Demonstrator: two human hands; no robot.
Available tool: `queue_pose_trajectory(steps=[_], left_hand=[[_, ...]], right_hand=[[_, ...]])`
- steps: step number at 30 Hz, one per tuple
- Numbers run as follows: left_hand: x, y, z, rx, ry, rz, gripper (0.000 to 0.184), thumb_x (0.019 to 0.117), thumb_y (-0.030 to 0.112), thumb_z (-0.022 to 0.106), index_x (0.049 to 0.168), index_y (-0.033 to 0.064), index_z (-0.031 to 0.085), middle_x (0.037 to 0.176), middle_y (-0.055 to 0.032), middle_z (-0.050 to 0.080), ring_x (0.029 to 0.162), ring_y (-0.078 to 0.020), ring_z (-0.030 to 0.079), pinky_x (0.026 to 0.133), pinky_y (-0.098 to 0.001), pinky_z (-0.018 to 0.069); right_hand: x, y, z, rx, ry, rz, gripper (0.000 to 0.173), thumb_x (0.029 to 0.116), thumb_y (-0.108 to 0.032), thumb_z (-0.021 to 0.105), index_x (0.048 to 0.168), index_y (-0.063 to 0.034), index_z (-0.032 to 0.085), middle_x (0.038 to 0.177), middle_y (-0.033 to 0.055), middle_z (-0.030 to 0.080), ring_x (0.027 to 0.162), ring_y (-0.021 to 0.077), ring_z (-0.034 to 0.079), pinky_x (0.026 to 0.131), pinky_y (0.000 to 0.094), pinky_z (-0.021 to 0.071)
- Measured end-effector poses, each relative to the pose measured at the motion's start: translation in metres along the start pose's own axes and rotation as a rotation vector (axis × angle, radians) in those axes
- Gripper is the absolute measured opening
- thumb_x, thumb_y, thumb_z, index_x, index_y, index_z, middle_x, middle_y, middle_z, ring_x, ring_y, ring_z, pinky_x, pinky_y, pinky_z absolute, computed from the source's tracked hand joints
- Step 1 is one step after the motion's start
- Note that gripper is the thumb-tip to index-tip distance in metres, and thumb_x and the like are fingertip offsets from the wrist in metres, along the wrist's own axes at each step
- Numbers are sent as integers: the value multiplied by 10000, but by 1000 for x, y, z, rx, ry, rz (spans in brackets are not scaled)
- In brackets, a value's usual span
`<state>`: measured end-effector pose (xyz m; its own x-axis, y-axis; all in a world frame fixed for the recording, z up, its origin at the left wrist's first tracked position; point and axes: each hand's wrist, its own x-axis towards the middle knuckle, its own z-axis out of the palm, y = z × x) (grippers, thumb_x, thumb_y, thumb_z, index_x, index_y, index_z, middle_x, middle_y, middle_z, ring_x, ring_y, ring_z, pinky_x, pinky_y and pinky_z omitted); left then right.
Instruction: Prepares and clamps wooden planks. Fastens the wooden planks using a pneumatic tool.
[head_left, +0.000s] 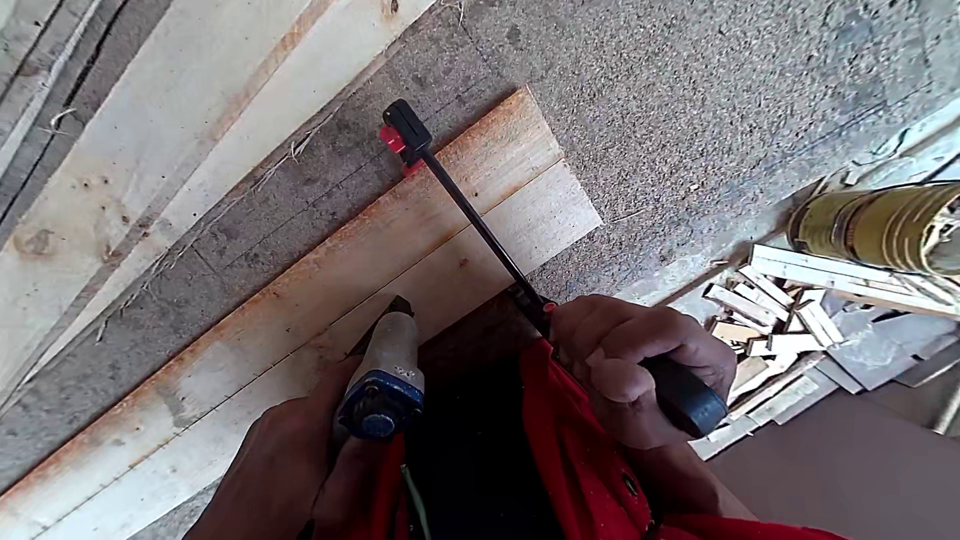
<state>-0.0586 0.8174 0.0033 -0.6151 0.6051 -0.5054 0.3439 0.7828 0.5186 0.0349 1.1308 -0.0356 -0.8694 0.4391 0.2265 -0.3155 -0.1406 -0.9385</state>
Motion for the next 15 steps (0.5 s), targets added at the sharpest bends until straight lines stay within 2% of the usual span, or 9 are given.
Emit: queue_pose_trajectory(steps=[2,4,5,6,8,10,12,14,15], left_hand=[[-2,-2,4,15,24,1,569,997,632,428,1316,197,607,783,75,662,640,-71,648,501,-360,545],[5,10,-2,9,-18,-16,542,1017,596,423,1293,175,624,804,35,686,686,-106,677,546,-390,563],[7,9,1,0,-9,-33,550,1033,598,426,1290,168,652,781,11,693,675,-130,680,551,-406,565],[7,9,3,-6,0,-49,547,1040,596,423,1289,174,666,742,5,683,643,-141,670,537,-410,557],[6,16,-5,-18,-34,-68,543,1044,581,422,1293,157,654,680,4,644,591,-160,644,509,-416,536],[6,27,-19,-34,-78,-52,575,1031,562,424,1331,107,606,672,3,629,588,-173,642,507,-423,533],[5,32,-21,-20,-66,-25,665,998,630,368,1343,105,586,641,41,593,551,-134,609,466,-391,511],[6,35,-24,-29,-104,-65,667,989,616,401,1361,96,592,670,9,623,578,-167,631,495,-426,515],[6,36,-23,-6,-112,-75,656,970,621,417,1364,124,583,684,31,624,585,-140,632,496,-403,523]], right_hand=[[-4,-5,-5,-75,-38,23,241,878,-332,799,905,-137,660,750,-1,655,708,173,674,689,383,614],[-7,-13,-12,-150,-86,25,432,797,-479,836,1089,-187,708,925,-18,725,891,212,721,865,478,629],[-6,-15,-13,-176,-108,11,473,792,-514,825,1137,-212,707,987,-42,734,954,204,724,916,483,618],[-5,-13,-15,-191,-128,-11,424,812,-483,813,1130,-227,699,1006,-67,730,980,179,723,942,459,614],[-13,4,-29,-225,-163,-66,190,873,-297,767,1001,-223,648,919,-86,683,930,125,702,912,375,602],[-27,27,-48,-280,-142,-128,91,927,-271,694,926,-213,623,845,-76,651,866,119,685,841,351,590],[-38,37,-55,-328,-103,-115,158,969,-326,613,850,-225,584,778,-95,611,805,89,661,792,317,570],[-33,35,-46,-306,-92,-130,211,972,-304,587,793,-201,543,714,-79,553,724,92,624,731,310,563],[-29,33,-43,-291,-90,-152,215,968,-288,579,778,-195,538,684,-77,529,689,93,610,698,307,557]])
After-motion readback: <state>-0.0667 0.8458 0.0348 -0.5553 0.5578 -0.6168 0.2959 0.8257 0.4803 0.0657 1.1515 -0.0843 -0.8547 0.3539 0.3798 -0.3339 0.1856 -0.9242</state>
